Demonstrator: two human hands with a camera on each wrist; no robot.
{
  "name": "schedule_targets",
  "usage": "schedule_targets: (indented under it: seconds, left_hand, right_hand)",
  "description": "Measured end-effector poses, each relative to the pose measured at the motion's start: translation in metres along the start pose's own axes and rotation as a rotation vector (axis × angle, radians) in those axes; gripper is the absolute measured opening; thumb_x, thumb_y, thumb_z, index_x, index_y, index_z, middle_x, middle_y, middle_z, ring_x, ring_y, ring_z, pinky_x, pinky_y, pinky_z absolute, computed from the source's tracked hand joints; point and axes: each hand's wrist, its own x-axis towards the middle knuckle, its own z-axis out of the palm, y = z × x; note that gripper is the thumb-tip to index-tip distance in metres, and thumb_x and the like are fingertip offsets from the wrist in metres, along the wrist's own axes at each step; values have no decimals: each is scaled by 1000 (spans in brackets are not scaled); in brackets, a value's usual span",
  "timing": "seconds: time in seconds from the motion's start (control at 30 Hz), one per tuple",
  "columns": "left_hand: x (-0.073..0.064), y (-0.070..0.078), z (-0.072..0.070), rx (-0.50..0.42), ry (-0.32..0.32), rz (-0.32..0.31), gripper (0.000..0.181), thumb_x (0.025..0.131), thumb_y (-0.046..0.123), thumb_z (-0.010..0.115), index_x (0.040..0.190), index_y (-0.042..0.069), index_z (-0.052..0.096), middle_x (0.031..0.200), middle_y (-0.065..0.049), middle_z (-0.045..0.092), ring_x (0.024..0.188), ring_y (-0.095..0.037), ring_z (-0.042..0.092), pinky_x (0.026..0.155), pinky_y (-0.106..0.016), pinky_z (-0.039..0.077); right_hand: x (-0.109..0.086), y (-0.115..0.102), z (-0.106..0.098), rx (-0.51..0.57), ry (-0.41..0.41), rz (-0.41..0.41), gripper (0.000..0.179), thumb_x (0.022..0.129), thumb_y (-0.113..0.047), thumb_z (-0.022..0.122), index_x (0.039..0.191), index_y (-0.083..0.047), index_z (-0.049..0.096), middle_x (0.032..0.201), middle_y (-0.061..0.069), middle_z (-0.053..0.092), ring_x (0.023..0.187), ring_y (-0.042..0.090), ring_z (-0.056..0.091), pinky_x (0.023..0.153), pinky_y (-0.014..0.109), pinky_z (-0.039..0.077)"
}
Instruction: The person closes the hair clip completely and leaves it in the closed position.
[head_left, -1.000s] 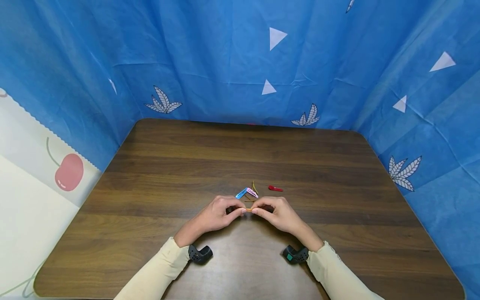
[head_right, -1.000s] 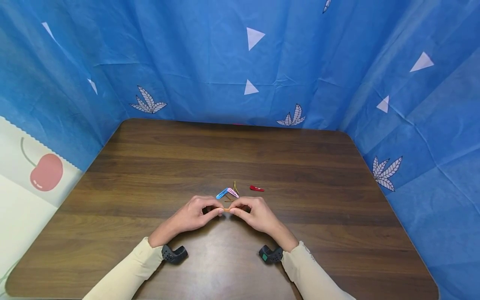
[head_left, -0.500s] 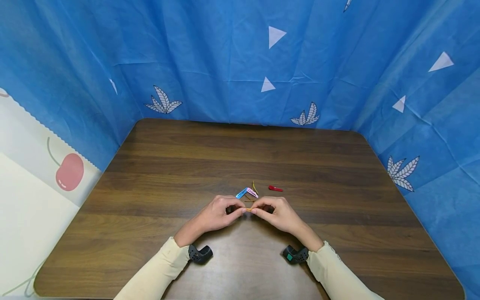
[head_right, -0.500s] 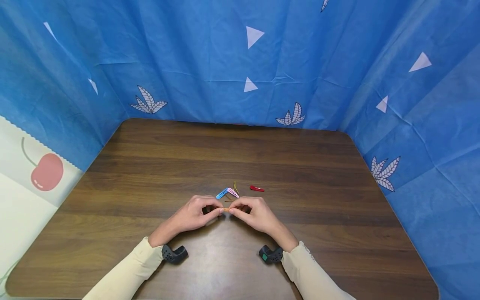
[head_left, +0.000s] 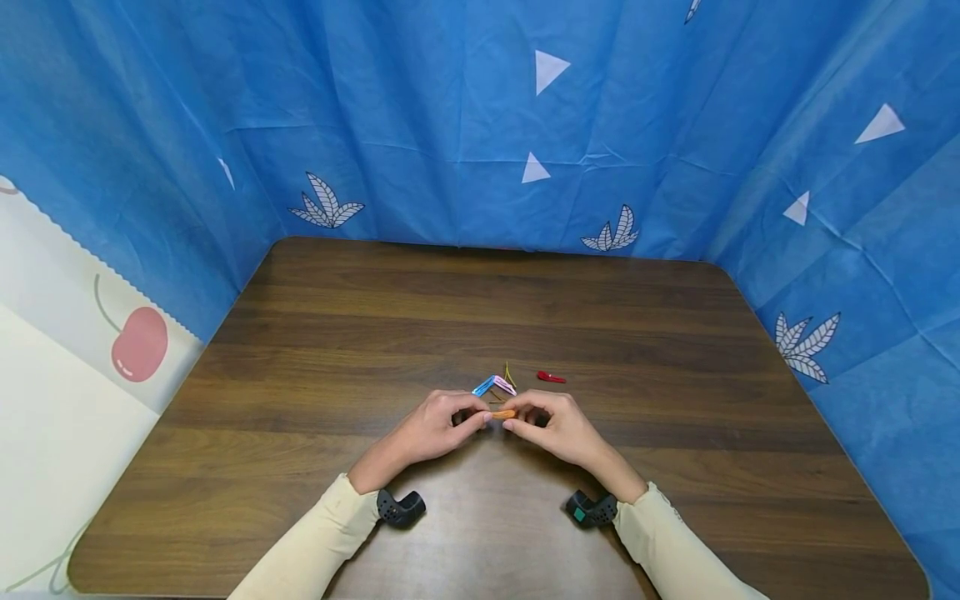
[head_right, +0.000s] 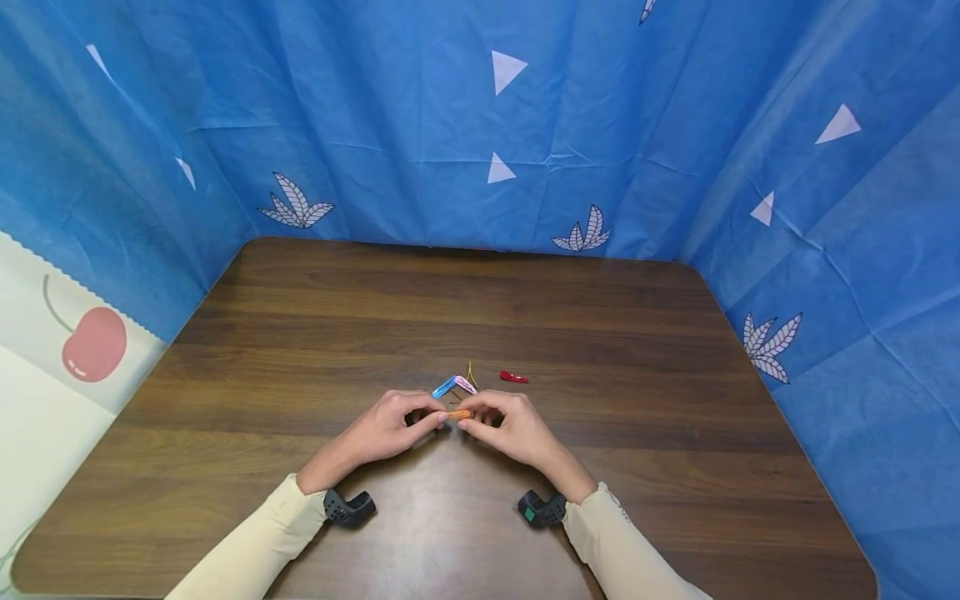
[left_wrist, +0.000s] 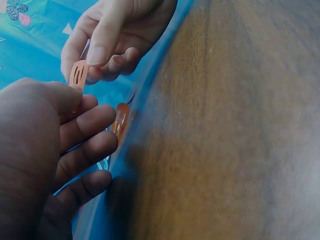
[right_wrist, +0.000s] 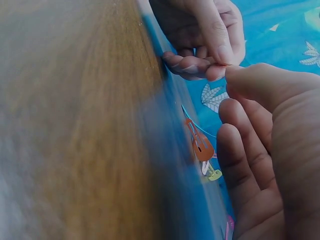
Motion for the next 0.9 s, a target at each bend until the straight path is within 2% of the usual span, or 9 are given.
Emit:
schedule_targets:
  seconds: [0.33, 0.5, 0.67, 0.9]
  left_hand:
    - [-3, -4, -3, 8, -22, 4, 10, 100, 15, 68, 99, 10, 77, 84, 9, 70, 69, 4, 53, 62, -16, 47]
    - [-4, -4, -3, 2, -33, -5, 10, 101, 15, 68, 101, 11, 77, 86, 8, 70, 70, 3, 53, 62, -17, 47]
    - [-3, -4, -3, 11, -36, 5, 10, 100, 15, 69, 103, 12, 78, 89, 7, 72, 71, 3, 53, 62, -18, 48]
    - [-3, -4, -3, 5, -60, -19, 12, 102, 18, 67, 107, 14, 78, 94, 6, 74, 75, 1, 55, 65, -19, 49]
  right_hand:
    - [1, -1, 2, 32, -15, -3, 18, 90, 1, 76, 107, -4, 76, 93, 6, 75, 74, 16, 66, 69, 30, 57]
    - [0, 15, 6, 33, -33, -23, 21, 88, 2, 78, 108, -4, 76, 87, 6, 73, 70, 15, 64, 65, 29, 56]
    - [-1, 33, 8, 43, -44, -35, 25, 88, -2, 79, 110, -12, 77, 89, 0, 73, 69, 12, 64, 65, 27, 56]
    - [-1, 35, 6, 69, -41, -80, 21, 91, -10, 79, 111, -16, 76, 96, 0, 74, 75, 11, 65, 67, 27, 56]
